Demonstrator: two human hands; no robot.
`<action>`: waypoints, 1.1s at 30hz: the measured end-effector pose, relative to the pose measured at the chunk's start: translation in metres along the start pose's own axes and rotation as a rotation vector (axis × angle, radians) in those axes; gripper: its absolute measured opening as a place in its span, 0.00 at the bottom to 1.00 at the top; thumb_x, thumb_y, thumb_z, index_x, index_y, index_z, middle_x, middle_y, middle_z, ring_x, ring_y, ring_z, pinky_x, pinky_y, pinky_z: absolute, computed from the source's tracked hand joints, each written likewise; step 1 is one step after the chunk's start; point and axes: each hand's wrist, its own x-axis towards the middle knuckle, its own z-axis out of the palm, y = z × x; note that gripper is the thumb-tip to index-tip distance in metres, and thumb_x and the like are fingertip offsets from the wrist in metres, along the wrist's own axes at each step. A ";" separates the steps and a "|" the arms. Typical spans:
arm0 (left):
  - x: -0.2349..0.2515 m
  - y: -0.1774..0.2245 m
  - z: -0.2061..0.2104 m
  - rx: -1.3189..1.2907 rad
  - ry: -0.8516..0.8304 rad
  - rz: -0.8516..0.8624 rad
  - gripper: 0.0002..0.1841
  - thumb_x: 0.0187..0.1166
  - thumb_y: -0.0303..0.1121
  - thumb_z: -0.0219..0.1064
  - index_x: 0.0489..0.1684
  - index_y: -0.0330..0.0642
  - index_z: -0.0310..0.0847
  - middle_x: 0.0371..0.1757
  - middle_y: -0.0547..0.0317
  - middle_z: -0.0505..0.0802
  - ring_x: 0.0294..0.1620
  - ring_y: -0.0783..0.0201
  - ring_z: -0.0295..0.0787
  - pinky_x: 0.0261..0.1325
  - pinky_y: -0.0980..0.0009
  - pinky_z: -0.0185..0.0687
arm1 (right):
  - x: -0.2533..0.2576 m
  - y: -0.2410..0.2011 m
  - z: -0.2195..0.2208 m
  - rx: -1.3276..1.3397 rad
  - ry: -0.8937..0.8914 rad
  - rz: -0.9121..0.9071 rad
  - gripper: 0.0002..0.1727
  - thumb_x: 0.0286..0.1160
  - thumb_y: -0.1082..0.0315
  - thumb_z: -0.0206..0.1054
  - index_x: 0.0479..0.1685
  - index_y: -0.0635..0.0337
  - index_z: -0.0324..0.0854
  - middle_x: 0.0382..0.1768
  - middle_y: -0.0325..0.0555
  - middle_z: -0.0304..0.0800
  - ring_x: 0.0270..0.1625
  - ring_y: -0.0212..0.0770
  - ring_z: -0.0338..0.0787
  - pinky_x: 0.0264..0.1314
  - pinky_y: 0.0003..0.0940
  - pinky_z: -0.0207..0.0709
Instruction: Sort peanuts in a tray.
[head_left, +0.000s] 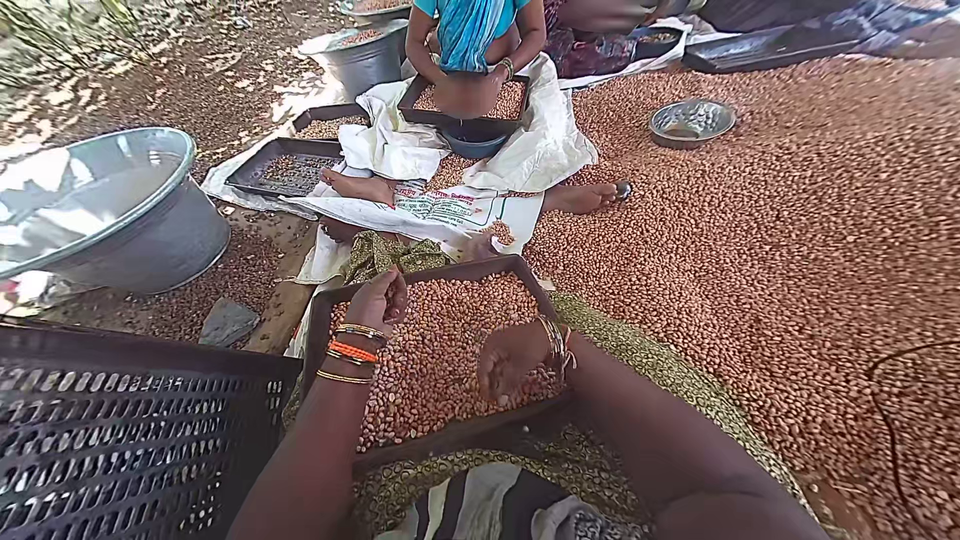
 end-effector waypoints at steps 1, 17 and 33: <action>-0.004 0.004 0.001 -0.019 0.015 0.009 0.24 0.97 0.41 0.38 0.26 0.46 0.70 0.14 0.68 0.72 0.07 0.76 0.59 0.11 0.83 0.53 | 0.008 -0.004 0.002 -0.106 0.072 0.038 0.08 0.72 0.74 0.73 0.44 0.72 0.89 0.36 0.48 0.95 0.35 0.34 0.91 0.44 0.34 0.85; -0.084 -0.066 -0.009 0.013 0.008 -0.378 0.24 0.97 0.42 0.39 0.33 0.42 0.76 0.18 0.65 0.77 0.09 0.76 0.59 0.11 0.82 0.53 | 0.063 0.008 0.030 -0.757 0.269 0.393 0.12 0.83 0.69 0.62 0.55 0.65 0.87 0.62 0.61 0.87 0.63 0.64 0.89 0.60 0.68 0.81; -0.074 -0.068 -0.012 -0.025 0.001 -0.350 0.27 0.97 0.46 0.34 0.35 0.43 0.76 0.19 0.64 0.78 0.10 0.74 0.62 0.12 0.80 0.55 | 0.042 0.003 0.038 -0.585 0.171 0.392 0.14 0.85 0.69 0.63 0.60 0.66 0.87 0.51 0.64 0.92 0.57 0.64 0.91 0.63 0.66 0.79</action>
